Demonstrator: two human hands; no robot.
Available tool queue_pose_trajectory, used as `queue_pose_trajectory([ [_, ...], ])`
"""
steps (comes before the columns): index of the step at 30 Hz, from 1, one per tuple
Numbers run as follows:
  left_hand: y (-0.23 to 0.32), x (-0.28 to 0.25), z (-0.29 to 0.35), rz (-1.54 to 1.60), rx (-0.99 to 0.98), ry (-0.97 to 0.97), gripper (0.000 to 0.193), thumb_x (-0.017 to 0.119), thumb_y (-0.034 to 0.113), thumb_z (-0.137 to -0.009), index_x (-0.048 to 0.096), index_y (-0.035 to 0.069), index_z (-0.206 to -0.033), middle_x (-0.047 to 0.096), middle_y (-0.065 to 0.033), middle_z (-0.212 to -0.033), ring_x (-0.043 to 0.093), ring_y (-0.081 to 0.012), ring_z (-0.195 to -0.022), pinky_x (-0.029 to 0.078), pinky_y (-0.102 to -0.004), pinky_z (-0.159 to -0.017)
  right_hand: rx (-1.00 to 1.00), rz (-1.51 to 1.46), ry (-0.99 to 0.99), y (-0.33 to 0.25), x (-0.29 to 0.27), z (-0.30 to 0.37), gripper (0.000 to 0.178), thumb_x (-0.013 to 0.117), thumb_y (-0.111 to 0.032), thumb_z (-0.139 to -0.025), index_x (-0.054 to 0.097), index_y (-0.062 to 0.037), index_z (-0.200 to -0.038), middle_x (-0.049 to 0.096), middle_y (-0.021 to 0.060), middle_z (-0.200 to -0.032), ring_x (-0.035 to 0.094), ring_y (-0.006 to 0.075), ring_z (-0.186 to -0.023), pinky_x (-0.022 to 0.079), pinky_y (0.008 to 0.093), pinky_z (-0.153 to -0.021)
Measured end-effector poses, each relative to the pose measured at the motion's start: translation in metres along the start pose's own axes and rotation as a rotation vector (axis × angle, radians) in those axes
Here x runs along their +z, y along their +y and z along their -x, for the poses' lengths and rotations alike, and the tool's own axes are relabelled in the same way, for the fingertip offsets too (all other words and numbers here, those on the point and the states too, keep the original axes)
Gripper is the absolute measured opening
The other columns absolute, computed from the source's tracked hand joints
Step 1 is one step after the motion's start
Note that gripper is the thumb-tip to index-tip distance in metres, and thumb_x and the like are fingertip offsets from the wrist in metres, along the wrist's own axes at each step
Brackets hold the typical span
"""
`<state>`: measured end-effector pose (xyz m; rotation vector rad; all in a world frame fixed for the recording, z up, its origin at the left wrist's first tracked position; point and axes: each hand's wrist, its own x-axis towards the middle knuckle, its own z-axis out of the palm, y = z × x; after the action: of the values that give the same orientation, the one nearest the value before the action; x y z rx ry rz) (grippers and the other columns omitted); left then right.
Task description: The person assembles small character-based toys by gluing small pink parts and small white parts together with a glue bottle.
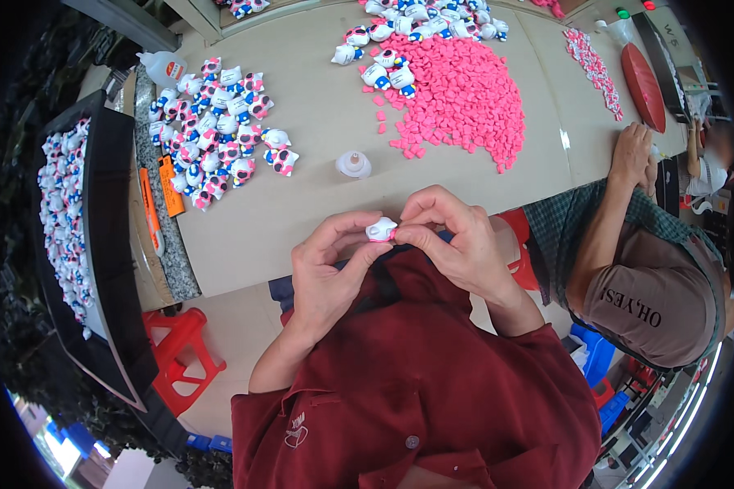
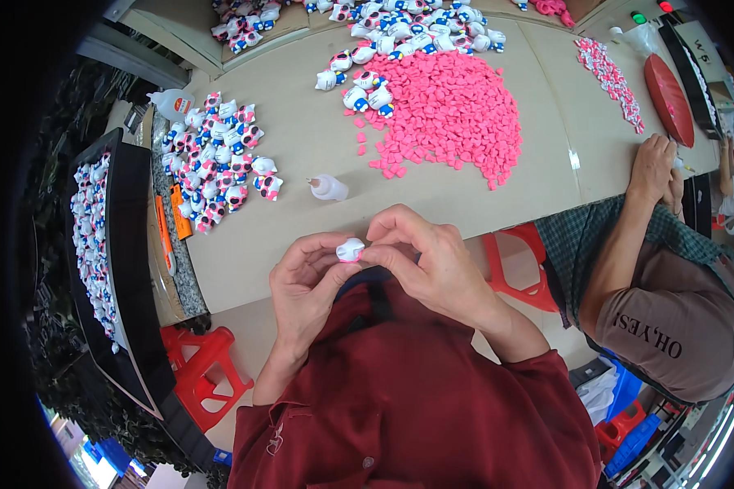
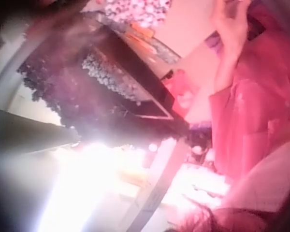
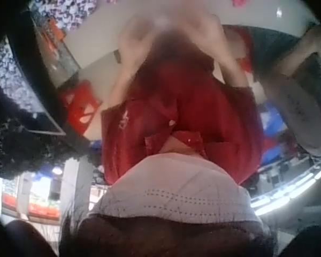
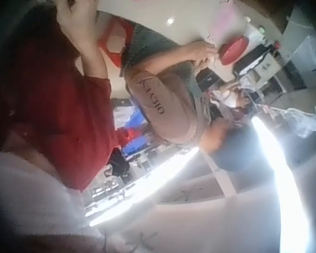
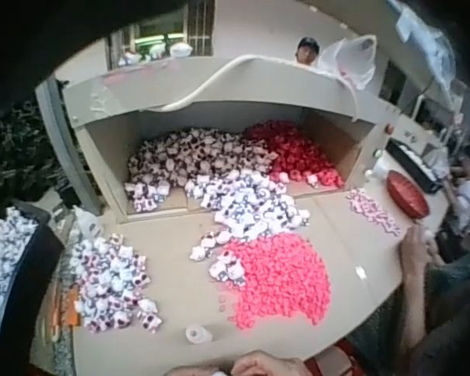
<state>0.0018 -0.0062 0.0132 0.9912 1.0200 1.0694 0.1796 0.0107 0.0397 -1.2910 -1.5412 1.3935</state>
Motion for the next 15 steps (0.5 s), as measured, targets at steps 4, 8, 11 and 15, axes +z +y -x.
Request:
queue_pose_trajectory([
  [4,-0.001,0.002,0.000,0.015,-0.040,-0.014,0.024,0.064,-0.006,-0.081,0.060,-0.002,-0.105,0.065,-0.0097,-0.101,0.065,-0.0172,-0.092,0.053,-0.0278,-0.082,0.031,-0.047,0.033,0.001,0.001,0.000,0.013,0.066,-0.006,-0.084,0.059,0.0006,-0.092,0.065,0.0048,-0.078,0.062,0.0091,-0.072,0.048,0.0208,-0.063],
  [8,-0.002,0.004,-0.002,-0.014,0.022,0.005,0.024,0.064,-0.006,-0.081,0.060,-0.002,-0.104,0.065,-0.0093,-0.100,0.065,-0.0171,-0.092,0.053,-0.0274,-0.081,-0.341,0.239,0.171,0.016,0.001,-0.006,0.010,0.070,-0.004,-0.077,0.064,-0.0009,-0.084,0.065,0.0049,-0.076,0.057,0.0137,-0.068,0.045,0.0251,-0.059],
  [11,-0.002,0.003,-0.003,-0.096,0.044,0.035,0.024,0.066,-0.006,-0.079,0.062,0.000,-0.102,0.066,-0.0091,-0.099,0.066,-0.0175,-0.091,0.054,-0.0271,-0.079,-0.356,0.190,0.161,0.019,0.002,-0.010,0.010,0.071,-0.003,-0.073,0.065,-0.0011,-0.081,0.064,0.0058,-0.075,0.054,0.0180,-0.069,0.044,0.0286,-0.059],
  [15,-0.004,0.000,-0.006,-0.365,0.261,0.096,0.025,0.070,-0.004,-0.075,0.065,0.003,-0.098,0.067,-0.0094,-0.096,0.066,-0.0191,-0.087,0.055,-0.0273,-0.075,-0.378,0.171,0.169,0.022,0.008,-0.015,0.010,0.071,-0.003,-0.073,0.065,-0.0011,-0.082,0.064,0.0057,-0.074,0.055,0.0181,-0.069,0.044,0.0294,-0.061],
])
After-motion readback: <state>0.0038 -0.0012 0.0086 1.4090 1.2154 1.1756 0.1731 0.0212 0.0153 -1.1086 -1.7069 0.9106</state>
